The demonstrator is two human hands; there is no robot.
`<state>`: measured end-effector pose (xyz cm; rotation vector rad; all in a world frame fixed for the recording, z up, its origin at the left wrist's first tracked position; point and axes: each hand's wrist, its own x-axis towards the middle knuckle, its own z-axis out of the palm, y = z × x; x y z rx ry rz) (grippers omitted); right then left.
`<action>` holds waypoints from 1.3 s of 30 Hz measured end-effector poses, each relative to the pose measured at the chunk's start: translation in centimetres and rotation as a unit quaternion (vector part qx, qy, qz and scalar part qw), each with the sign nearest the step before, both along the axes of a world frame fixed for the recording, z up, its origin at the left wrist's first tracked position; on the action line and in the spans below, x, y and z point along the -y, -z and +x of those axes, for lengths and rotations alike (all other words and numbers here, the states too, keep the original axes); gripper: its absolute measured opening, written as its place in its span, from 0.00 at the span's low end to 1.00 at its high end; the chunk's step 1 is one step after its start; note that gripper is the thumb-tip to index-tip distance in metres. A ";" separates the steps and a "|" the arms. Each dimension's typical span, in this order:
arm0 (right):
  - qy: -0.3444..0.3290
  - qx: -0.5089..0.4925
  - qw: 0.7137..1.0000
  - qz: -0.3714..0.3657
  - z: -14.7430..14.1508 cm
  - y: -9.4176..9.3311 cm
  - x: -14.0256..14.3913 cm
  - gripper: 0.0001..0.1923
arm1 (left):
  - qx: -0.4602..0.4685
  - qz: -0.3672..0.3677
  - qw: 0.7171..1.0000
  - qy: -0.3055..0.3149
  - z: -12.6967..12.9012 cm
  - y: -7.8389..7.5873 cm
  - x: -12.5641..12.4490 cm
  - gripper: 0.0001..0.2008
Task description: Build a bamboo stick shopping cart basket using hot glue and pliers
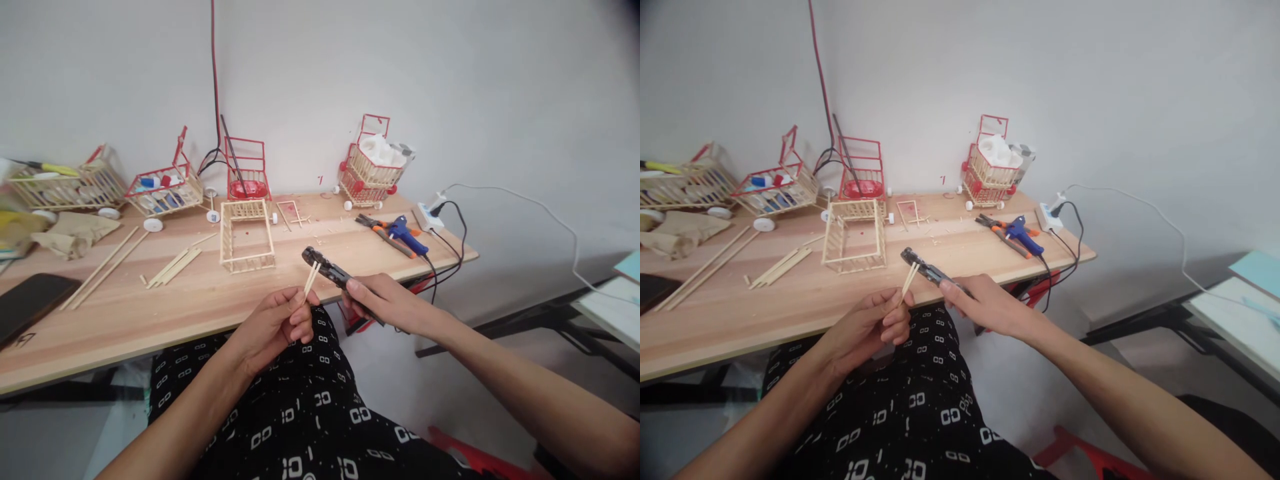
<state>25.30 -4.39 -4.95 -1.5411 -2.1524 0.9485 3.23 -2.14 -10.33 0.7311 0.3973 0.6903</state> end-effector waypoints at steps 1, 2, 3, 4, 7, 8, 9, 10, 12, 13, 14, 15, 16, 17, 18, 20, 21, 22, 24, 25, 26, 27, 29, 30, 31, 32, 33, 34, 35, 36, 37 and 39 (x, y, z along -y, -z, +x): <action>-0.004 0.001 1.000 0.000 0.0 0.0 0.0 0.31 | 0.007 -0.008 1.000 0.000 0.0 0.0 0.0 0.09; -0.007 0.005 1.000 0.006 0.1 0.0 0.0 0.30 | 0.014 -0.015 1.000 0.001 0.0 0.0 0.0 0.09; -0.007 0.008 1.000 0.015 0.1 0.0 0.0 0.30 | 0.021 -0.023 1.000 0.001 0.1 0.0 0.1 0.08; -0.008 0.011 1.000 0.022 0.0 0.0 0.0 0.30 | 0.029 -0.030 0.999 0.002 0.1 0.0 0.1 0.08; -0.011 0.013 0.999 0.042 -0.1 0.0 0.0 0.28 | 0.043 -0.042 0.998 0.006 0.2 -0.1 0.2 0.07; -0.012 0.014 0.999 0.048 -0.1 -0.1 0.1 0.28 | 0.044 -0.042 0.998 0.006 0.3 -0.1 0.3 0.07; -0.013 0.016 0.998 0.052 -0.2 -0.1 0.1 0.27 | 0.043 -0.041 0.998 0.004 0.4 -0.1 0.3 0.07; -0.012 0.017 0.998 0.056 -0.3 -0.1 0.1 0.27 | 0.043 -0.038 0.998 0.001 0.4 -0.1 0.4 0.07; -0.002 0.023 0.998 0.063 -0.5 -0.1 0.2 0.26 | 0.041 -0.030 0.999 -0.009 0.6 0.0 0.4 0.07; 0.007 0.026 0.997 0.068 -0.6 -0.1 0.2 0.26 | 0.040 -0.027 0.999 -0.015 0.7 0.0 0.5 0.07; 0.017 0.031 0.997 0.075 -0.7 0.0 0.3 0.26 | 0.039 -0.024 0.999 -0.020 0.8 0.0 0.5 0.07; 0.027 0.036 0.995 0.084 -0.8 0.1 0.3 0.25 | 0.038 -0.021 0.999 -0.022 0.8 0.1 0.5 0.07; 0.035 0.037 0.995 0.090 -0.9 0.2 0.3 0.25 | 0.036 -0.019 0.999 -0.023 0.9 0.1 0.5 0.08; 0.041 0.034 0.995 0.090 -0.9 0.3 0.4 0.26 | 0.035 -0.018 0.999 -0.020 0.9 0.1 0.4 0.08; 0.045 0.025 0.995 0.080 -0.9 0.4 0.4 0.26 | 0.033 -0.017 0.999 -0.015 0.9 0.2 0.4 0.09; 0.050 -0.009 0.998 0.032 -0.8 0.5 0.3 0.29 | 0.031 -0.019 0.999 0.001 0.8 0.2 0.4 0.09; 0.055 -0.031 0.998 0.001 -0.7 0.6 0.2 0.30 | 0.031 -0.021 0.999 0.008 0.7 0.3 0.4 0.09; 0.062 -0.050 0.997 -0.025 -0.6 0.6 0.0 0.31 | 0.031 -0.021 0.999 0.011 0.5 0.3 0.3 0.09; 0.086 -0.060 0.994 -0.036 -0.1 0.6 -0.6 0.33 | 0.027 -0.016 1.000 0.000 0.1 0.3 0.3 0.08; 0.101 -0.046 0.994 -0.018 0.1 0.6 -1.1 0.33 | 0.020 -0.010 1.000 -0.012 -0.1 0.2 0.2 0.08; 0.116 -0.020 0.993 0.010 0.3 0.6 -1.6 0.33 | 0.008 -0.006 1.000 -0.025 -0.4 0.2 0.2 0.07; 0.131 0.016 0.990 0.042 0.5 0.7 -2.2 0.33 | -0.007 -0.006 0.999 -0.037 -0.7 0.1 0.1 0.07; 0.159 0.095 0.978 0.099 0.7 1.0 -3.4 0.32 | -0.038 -0.016 0.998 -0.053 -1.3 0.0 -0.1 0.08; 0.173 0.134 0.968 0.120 0.7 1.2 -4.0 0.32 | -0.052 -0.026 0.997 -0.057 -1.5 0.0 -0.1 0.08; 0.185 0.169 0.958 0.137 0.7 1.5 -4.7 0.32 | -0.061 -0.035 0.996 -0.062 -1.7 0.0 -0.2 0.08; 0.195 0.199 0.948 0.152 0.6 1.8 -5.3 0.31 | -0.068 -0.040 0.995 -0.066 -1.8 -0.1 -0.1 0.08; 0.203 0.223 0.939 0.165 0.4 2.1 -5.9 0.31 | -0.072 -0.039 0.994 -0.070 -2.0 -0.2 -0.1 0.08; 0.209 0.241 0.931 0.177 0.3 2.5 -6.5 0.30 | -0.077 -0.032 0.994 -0.075 -2.1 -0.2 0.0 0.09; 0.216 0.254 0.924 0.186 0.1 2.8 -7.0 0.30 | -0.081 -0.018 0.993 -0.079 -2.2 -0.3 0.1 0.09; 0.223 0.263 0.919 0.193 0.0 3.1 -7.6 0.30 | -0.087 0.001 0.993 -0.083 -2.4 -0.5 0.3 0.09; 0.228 0.270 0.914 0.201 -0.2 3.4 -8.1 0.30 | -0.096 0.022 0.991 -0.089 -2.7 -0.7 0.5 0.09; 0.238 0.278 0.906 0.213 -0.4 4.0 -9.2 0.32 | -0.121 0.062 0.985 -0.108 -3.7 -1.1 0.8 0.10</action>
